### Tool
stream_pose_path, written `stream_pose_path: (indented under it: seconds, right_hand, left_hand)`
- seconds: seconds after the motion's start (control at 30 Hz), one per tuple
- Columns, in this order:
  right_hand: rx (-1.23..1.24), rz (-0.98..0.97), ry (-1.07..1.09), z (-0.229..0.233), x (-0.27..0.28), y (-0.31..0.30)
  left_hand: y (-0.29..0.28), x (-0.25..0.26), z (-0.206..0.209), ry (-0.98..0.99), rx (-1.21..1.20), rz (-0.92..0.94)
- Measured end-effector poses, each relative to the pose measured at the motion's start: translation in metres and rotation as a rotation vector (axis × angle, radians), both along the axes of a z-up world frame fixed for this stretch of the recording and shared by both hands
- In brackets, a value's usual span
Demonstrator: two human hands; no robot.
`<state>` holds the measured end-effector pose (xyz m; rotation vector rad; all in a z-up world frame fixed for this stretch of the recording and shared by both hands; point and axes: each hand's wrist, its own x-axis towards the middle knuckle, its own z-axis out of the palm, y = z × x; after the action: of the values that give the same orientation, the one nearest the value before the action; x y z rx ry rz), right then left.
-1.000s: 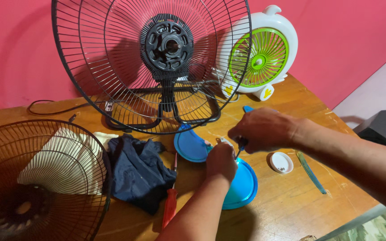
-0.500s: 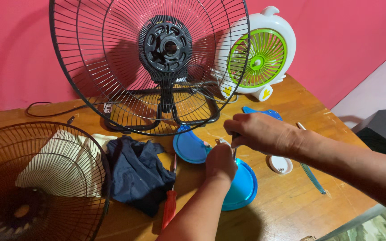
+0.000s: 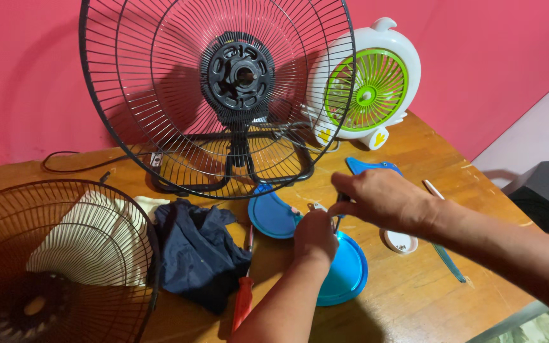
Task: The person removes blue fan blades from a fan hub, then uses a screwdriver to attach the blades to a central hub piece on the table. The blades are handled one at a time and secured with screws.
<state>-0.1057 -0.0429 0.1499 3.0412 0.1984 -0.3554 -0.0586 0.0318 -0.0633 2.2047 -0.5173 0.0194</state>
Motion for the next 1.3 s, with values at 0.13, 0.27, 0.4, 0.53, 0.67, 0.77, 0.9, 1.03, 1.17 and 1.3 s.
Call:
stream_pose_path:
  seconds: [0.13,0.27,0.4,0.53,0.67,0.77,0.9,1.03,1.17,1.3]
  right_hand:
    - [0.05,0.17,-0.003,0.004,-0.008,-0.008]
    - [0.465,0.578,-0.069,0.002,-0.009,-0.012]
    - [0.21,0.04,-0.075,-0.014,-0.017,0.0]
    - [0.078,0.068,-0.083,-0.013,-0.022,-0.003]
    - [0.405,0.551,-0.273,-0.015,-0.026,-0.009]
    - [0.256,0.159,-0.155,-0.019,-0.028,-0.004]
    - [0.005,-0.196,-0.063,-0.017,-0.03,-0.002]
    - [0.479,0.34,-0.19,-0.012,-0.033,-0.01]
    - [0.286,0.15,-0.174,-0.018,-0.033,-0.005]
    - [0.047,-0.149,-0.12,-0.019,-0.027,-0.001]
  left_hand:
    - [-0.001,0.0,-0.003,-0.091,0.061,-0.011]
    - [-0.002,0.002,-0.002,-0.136,0.03,-0.029]
    - [0.0,-0.002,-0.003,-0.113,-0.045,0.011]
    - [0.002,-0.006,0.003,-0.108,-0.029,0.018]
    - [0.004,-0.01,0.008,-0.113,-0.074,0.0]
    - [0.005,-0.009,0.008,-0.128,-0.018,0.003]
    - [0.003,-0.007,0.005,-0.145,-0.006,-0.008]
    - [0.0,-0.007,0.003,-0.167,0.026,0.005]
    - [0.005,-0.012,0.006,-0.202,-0.03,-0.036]
    - [0.008,-0.017,0.008,-0.079,-0.135,-0.007]
